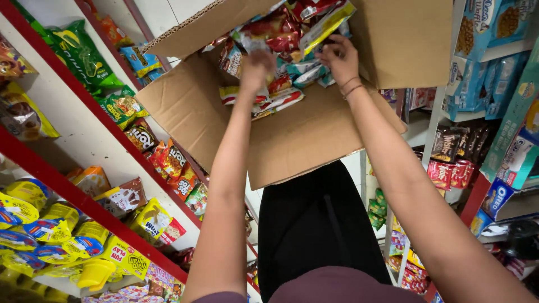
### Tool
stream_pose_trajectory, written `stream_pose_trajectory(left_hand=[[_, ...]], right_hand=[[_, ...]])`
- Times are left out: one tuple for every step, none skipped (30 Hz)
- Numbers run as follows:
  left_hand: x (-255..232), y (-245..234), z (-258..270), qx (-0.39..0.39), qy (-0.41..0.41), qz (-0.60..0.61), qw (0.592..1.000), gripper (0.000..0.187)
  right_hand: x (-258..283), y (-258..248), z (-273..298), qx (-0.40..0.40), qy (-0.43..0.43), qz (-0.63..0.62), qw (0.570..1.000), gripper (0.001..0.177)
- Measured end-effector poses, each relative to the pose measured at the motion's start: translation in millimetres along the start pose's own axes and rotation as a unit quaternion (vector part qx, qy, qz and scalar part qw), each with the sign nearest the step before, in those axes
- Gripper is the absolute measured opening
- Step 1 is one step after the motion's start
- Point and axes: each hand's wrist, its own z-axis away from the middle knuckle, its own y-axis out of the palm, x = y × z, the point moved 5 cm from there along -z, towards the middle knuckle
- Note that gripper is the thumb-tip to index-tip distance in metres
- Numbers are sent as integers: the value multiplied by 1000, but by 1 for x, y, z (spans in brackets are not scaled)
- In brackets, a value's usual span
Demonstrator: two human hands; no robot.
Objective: Scanning snack packages and stocking them onto store shelves.
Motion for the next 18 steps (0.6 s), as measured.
stream_pose_trajectory(left_hand=[[-5, 8, 10, 0, 1, 0, 1000, 24], [-11, 18, 19, 29, 9, -150, 988, 29], [-16, 29, 28, 56, 16, -297, 953, 36], [-10, 34, 30, 57, 16, -297, 953, 36], [-6, 38, 32, 38, 38, -371, 927, 43], [-3, 42, 34, 19, 61, -443, 894, 51], [11, 46, 29, 20, 62, -442, 895, 51], [24, 49, 22, -3, 57, -444, 894, 55], [36, 52, 15, -26, 52, -445, 894, 59], [13, 44, 20, -24, 55, -445, 894, 59], [-6, 38, 24, 5, 20, -457, 889, 64], [-23, 32, 32, 35, -16, -468, 883, 68], [-7, 33, 29, 37, -15, -469, 883, 68], [12, 32, 25, 49, -41, -468, 881, 62], [31, 30, 20, 62, -67, -467, 880, 55], [28, 28, 21, 62, -65, -468, 879, 55], [24, 25, 21, 51, -59, -458, 886, 50], [20, 20, 22, 39, -53, -448, 892, 46]], right_hand=[[-5, -2, 1, 0, -1, 0, 1000, 30], [-10, -3, 1, 4, 2, 17, 1000, 30], [-15, -4, 1, 8, 5, 34, 999, 31], [-20, -6, 1, 7, 6, 35, 999, 31], [-25, -7, 1, 11, 5, 31, 999, 29], [-30, -8, 0, 16, 4, 29, 999, 28], [-26, -4, 5, 15, 4, 29, 999, 28], [-23, -2, 7, 13, 19, 39, 999, 27], [-20, 0, 10, 11, 35, 49, 998, 26], [-16, 1, 11, 8, 33, 49, 998, 26], [-13, 2, 12, 10, 41, 57, 997, 27], [-12, 3, 15, 12, 52, 65, 996, 29], [-8, 3, 16, 10, 52, 64, 997, 29], [-4, 6, 16, 16, 57, 68, 996, 29], [0, 9, 16, 23, 61, 71, 995, 29], [3, 10, 14, 21, 59, 69, 996, 29], [5, 12, 13, 23, 59, 64, 996, 30], [6, 15, 12, 26, 59, 58, 996, 30]])
